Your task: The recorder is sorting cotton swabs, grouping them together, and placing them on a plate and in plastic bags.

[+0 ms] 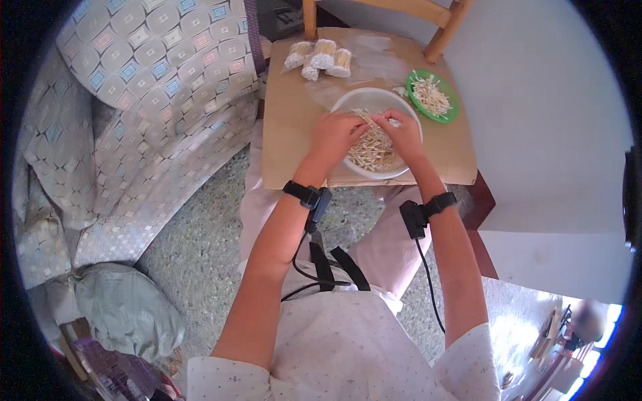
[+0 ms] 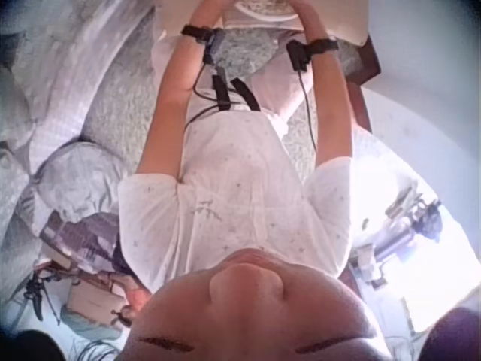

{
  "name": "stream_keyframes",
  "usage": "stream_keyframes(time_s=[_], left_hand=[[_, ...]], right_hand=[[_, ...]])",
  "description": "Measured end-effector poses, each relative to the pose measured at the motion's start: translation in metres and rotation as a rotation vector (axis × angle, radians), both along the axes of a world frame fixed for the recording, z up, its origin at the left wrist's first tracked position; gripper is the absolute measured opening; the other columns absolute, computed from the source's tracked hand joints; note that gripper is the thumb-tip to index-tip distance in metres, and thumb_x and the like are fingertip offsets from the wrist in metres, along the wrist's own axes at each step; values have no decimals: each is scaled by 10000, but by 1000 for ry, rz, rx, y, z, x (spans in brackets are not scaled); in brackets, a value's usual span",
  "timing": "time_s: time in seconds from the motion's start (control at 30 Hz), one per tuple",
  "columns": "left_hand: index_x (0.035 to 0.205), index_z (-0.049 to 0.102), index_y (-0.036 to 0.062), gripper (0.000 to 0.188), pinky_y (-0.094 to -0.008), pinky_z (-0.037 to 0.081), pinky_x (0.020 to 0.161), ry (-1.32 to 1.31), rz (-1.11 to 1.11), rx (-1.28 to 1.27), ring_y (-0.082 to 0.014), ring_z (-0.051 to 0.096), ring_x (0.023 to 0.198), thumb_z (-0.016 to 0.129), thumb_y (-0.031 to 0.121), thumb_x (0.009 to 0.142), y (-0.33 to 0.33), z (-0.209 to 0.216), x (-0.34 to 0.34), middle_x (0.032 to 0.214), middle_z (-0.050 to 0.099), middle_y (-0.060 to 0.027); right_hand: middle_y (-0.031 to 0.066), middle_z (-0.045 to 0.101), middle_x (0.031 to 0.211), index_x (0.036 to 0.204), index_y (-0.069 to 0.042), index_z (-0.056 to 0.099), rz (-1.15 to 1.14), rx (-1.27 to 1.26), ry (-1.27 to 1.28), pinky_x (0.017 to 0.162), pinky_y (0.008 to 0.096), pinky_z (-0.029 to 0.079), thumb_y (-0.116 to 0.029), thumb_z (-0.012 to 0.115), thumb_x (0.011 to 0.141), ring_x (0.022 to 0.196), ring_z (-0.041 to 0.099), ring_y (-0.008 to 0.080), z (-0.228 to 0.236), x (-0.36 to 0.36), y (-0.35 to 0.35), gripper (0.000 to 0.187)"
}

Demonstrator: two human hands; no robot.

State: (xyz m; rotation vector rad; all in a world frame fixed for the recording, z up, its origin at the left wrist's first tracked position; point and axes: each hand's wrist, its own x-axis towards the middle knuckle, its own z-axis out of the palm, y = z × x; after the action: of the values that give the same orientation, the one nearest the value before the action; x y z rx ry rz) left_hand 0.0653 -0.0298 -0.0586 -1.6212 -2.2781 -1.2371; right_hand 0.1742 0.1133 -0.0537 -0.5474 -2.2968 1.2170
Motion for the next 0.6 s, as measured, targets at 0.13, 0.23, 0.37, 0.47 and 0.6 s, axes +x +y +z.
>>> stream_keyframes(time_s=[0.13,0.23,0.37,0.47,0.6], left_hand=[[776,677,94,177,-430,456,657,-5,54,-75,-311,607,749,633,261,813,-2,-2,-4,749,646,-105],[777,666,59,242,-447,467,675,-53,-38,24,-326,615,757,622,291,828,3,-15,-7,774,639,-142],[712,643,65,234,-447,466,666,39,56,73,-329,611,729,637,285,793,2,-20,-3,729,629,-123],[708,649,81,220,-453,462,666,34,66,88,-318,609,735,635,286,787,12,-18,8,717,627,-108],[711,659,113,195,-459,450,703,0,100,-32,-295,602,778,631,292,783,-5,-10,13,728,634,-77]], right_hand=[[124,663,816,865,-17,685,-74,142,-74,741,343,460,-339,689,820,777,621,251,-11,-8,4,325],[123,671,874,895,-31,691,-35,96,-96,777,342,462,-342,676,826,828,624,263,-23,-3,21,319],[108,658,850,881,-19,683,-30,112,-145,778,304,455,-262,666,845,803,599,199,-16,-3,20,246],[84,661,844,855,-13,677,-37,108,-159,774,294,451,-228,664,853,796,586,159,-16,6,30,215],[43,650,821,823,-12,665,-4,93,-147,773,278,440,-218,669,856,796,562,128,-23,5,24,209]])
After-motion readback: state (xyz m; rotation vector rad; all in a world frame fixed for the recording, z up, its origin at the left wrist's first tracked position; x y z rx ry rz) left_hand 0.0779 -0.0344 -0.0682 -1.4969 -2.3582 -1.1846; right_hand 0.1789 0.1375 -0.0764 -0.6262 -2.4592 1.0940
